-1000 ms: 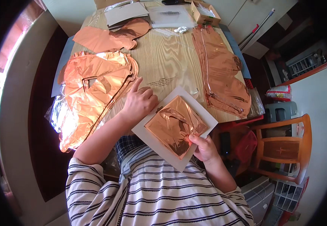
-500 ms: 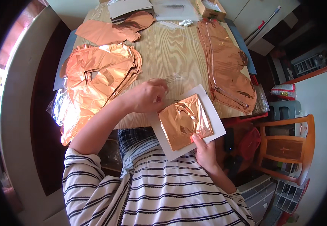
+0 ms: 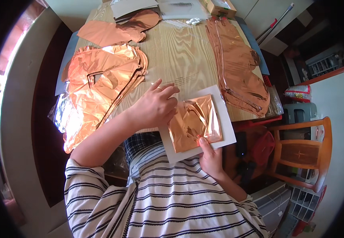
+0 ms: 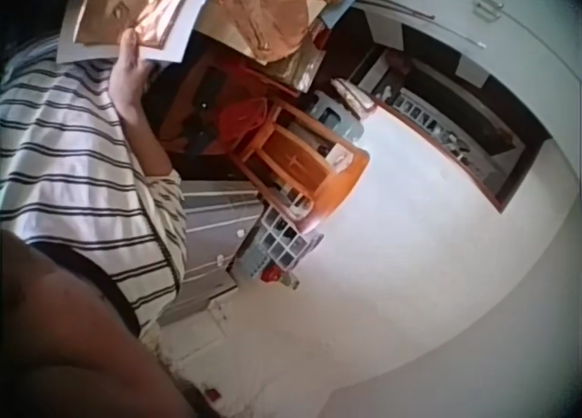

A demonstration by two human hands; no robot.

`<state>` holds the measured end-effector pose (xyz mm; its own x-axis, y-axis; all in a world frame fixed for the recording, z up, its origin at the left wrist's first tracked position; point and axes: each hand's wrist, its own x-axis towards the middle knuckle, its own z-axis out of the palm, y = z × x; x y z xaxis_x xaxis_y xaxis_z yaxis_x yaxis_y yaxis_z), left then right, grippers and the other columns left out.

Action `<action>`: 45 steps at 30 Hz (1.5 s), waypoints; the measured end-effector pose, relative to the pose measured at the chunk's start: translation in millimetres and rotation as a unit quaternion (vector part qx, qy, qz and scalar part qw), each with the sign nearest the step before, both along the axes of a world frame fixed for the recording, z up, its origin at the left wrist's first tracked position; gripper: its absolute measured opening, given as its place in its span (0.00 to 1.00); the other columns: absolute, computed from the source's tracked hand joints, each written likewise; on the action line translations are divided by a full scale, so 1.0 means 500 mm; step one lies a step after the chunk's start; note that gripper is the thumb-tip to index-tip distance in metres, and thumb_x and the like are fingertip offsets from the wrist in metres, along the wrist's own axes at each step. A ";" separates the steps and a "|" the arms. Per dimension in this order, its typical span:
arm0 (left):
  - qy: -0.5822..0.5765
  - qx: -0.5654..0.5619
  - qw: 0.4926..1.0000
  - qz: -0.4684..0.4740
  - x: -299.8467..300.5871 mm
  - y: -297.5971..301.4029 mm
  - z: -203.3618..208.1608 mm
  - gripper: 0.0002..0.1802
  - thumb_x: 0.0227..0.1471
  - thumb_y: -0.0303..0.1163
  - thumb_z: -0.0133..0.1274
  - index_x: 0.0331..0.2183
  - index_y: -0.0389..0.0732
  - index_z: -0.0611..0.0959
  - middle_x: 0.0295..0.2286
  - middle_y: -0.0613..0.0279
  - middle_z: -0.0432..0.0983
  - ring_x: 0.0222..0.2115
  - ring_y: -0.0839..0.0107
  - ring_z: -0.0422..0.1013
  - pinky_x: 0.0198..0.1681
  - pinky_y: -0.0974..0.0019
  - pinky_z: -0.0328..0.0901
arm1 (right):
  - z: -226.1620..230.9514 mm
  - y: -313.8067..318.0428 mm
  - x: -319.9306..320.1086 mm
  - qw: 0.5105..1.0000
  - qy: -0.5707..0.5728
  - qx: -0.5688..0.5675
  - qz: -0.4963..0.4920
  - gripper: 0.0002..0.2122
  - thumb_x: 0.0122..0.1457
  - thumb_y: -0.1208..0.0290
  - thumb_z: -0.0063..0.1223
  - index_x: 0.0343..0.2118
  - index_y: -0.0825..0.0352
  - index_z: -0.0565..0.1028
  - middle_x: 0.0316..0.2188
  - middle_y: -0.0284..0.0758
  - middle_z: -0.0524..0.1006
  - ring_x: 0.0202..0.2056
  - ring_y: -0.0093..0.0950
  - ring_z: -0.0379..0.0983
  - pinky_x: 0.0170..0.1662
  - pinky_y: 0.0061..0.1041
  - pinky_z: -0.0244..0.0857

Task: Folding copper-colored foil balloons and inserting them into plastic packaging with a backing card.

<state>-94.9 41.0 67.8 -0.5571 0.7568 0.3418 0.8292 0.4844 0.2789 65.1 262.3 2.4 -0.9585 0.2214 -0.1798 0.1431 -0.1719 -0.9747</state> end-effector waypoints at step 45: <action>-0.699 0.500 0.502 0.097 0.214 -0.044 -0.025 0.20 0.57 0.23 0.55 0.52 0.35 0.76 0.44 0.57 0.79 0.44 0.67 0.77 0.51 0.61 0.71 | 0.018 -0.046 0.005 0.973 -0.006 -0.214 0.085 0.08 0.69 0.71 0.54 0.44 0.69 0.77 0.39 0.28 0.77 0.42 0.18 0.71 0.48 0.21 0.65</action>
